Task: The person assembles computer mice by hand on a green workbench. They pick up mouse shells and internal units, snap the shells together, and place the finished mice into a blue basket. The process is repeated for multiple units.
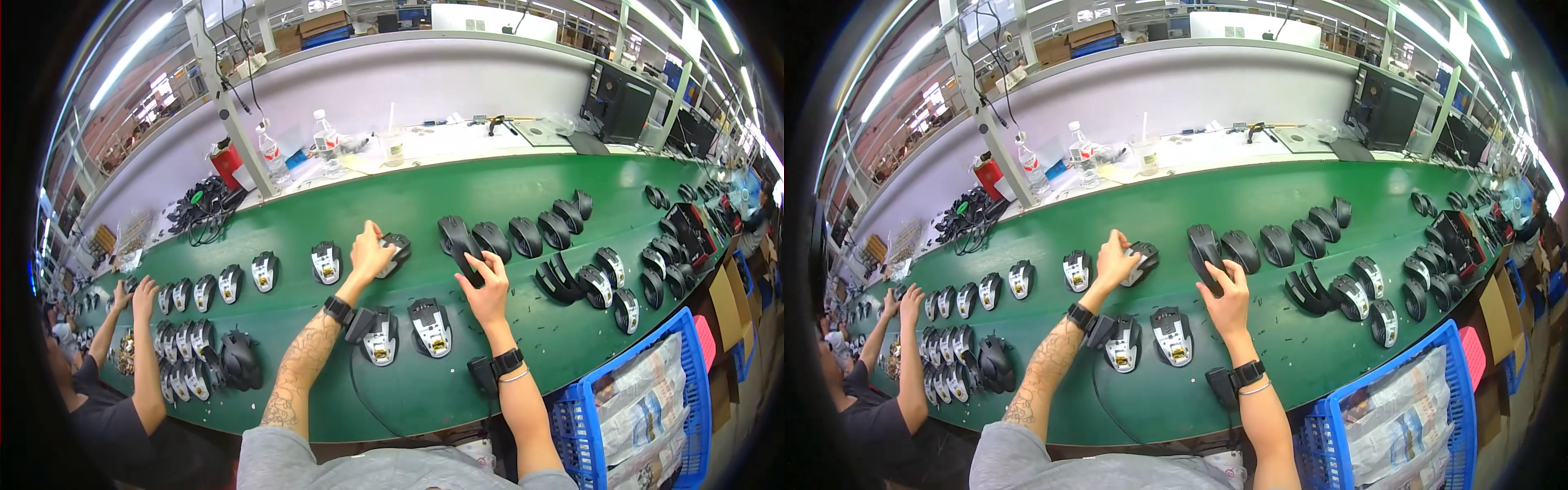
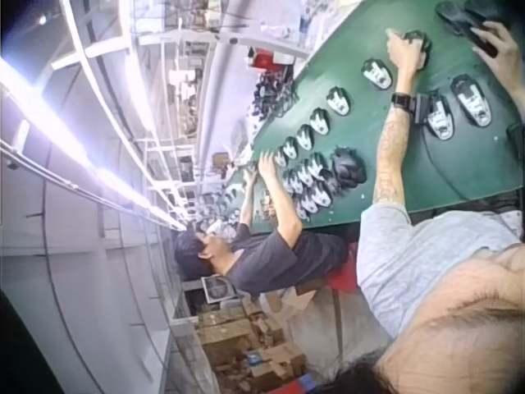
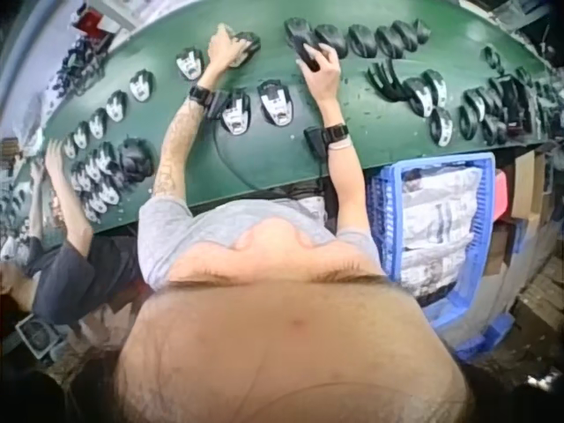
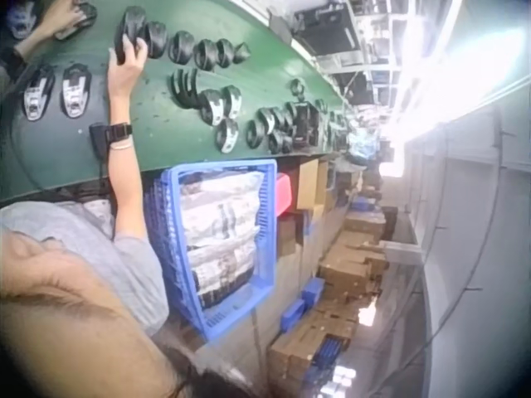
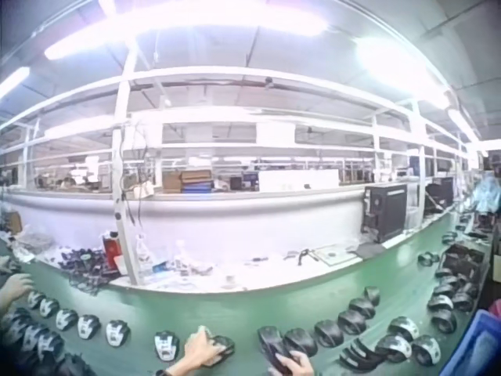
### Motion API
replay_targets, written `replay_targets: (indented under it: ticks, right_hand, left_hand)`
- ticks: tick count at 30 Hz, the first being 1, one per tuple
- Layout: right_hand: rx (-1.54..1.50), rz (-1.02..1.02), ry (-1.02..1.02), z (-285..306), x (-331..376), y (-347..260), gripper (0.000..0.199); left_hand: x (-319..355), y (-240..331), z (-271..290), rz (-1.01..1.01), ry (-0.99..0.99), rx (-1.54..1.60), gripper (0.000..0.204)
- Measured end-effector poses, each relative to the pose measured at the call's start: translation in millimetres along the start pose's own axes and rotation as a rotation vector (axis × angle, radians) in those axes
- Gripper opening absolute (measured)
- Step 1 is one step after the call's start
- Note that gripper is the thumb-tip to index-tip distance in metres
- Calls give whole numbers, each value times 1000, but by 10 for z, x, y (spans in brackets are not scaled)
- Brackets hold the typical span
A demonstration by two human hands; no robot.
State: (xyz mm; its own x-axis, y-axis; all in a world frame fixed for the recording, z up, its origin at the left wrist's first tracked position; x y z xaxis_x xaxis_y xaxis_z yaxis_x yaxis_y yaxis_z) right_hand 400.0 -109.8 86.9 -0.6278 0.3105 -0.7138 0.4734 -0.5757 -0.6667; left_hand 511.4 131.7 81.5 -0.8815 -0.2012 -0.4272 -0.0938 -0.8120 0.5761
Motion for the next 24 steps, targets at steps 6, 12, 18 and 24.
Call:
replay_targets:
  ticks: [6,12,18,24]
  right_hand:
    - [14,0,-35,-21,43,5,50]
    - [21,56,-22,-16,1,-80,61]
    - [17,18,-76,-49,26,-184,64]
    - [-103,-25,-50,-135,129,-347,60]
  left_hand:
    - [187,-24,19,-81,-239,-50,71]
    - [155,30,-55,-111,-387,-10,68]
    - [207,45,129,155,-235,334,63]
    - [389,180,115,817,-514,1561,30]
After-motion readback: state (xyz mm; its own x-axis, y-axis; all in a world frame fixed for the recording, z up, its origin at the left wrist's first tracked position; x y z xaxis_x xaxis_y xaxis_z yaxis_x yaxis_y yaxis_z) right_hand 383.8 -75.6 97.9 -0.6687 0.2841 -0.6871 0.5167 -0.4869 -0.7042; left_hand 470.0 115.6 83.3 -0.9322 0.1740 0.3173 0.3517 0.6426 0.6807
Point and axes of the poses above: each hand's wrist, its own x-axis away from the middle knuckle, its own z-axis out of the back of the hand, y = z × x, the point moved 2 cm from there along -x, towards the middle knuckle, and after that the axes turned 10 degrees about y, right-handed, at the moved point
